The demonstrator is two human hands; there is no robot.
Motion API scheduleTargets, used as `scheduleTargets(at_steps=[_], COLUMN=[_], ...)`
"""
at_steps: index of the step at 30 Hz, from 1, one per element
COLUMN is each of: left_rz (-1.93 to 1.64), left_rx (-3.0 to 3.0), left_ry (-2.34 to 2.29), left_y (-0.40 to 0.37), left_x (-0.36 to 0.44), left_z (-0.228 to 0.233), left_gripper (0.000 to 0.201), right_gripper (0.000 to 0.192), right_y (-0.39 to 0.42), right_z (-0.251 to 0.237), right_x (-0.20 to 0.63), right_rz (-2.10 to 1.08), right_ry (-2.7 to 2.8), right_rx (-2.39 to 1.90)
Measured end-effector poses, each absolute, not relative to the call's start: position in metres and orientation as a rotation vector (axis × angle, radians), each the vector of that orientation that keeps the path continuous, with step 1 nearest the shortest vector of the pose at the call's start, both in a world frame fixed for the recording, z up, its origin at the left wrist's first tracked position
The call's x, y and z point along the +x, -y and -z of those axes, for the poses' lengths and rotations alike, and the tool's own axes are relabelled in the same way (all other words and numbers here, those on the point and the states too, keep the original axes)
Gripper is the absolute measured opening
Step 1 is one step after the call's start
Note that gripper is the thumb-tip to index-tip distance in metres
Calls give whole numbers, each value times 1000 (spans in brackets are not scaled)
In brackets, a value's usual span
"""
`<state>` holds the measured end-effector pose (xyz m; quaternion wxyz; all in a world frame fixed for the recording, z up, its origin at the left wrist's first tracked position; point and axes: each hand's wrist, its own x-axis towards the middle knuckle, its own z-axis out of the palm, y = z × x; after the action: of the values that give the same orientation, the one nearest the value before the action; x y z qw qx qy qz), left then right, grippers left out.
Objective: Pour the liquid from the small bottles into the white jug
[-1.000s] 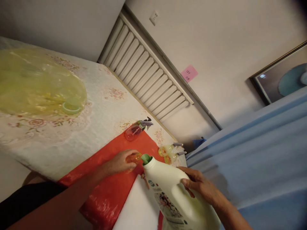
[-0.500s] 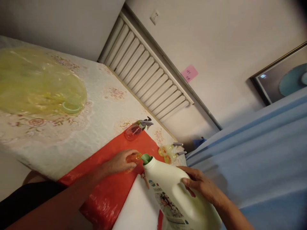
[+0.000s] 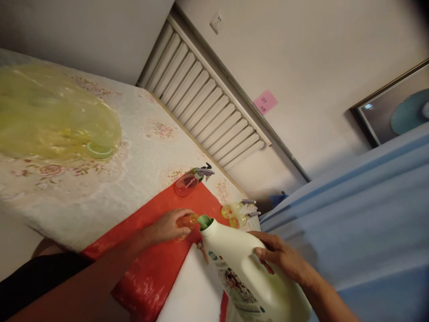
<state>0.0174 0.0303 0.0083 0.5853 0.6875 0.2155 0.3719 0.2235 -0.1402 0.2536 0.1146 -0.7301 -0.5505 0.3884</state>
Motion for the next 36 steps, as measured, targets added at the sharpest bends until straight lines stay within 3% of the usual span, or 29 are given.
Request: scheduleTargets(at_steps=[36], left_rz=[-858], left_rx=[1643], left_ry=[-511], left_y=[-28], left_x=[13], left_z=[-16], left_gripper=[45], right_gripper=[55], right_y=[136], right_z=[-258], right_x=[223], right_rz=[-1164], right_ry=[1628], right_rx=[-2160])
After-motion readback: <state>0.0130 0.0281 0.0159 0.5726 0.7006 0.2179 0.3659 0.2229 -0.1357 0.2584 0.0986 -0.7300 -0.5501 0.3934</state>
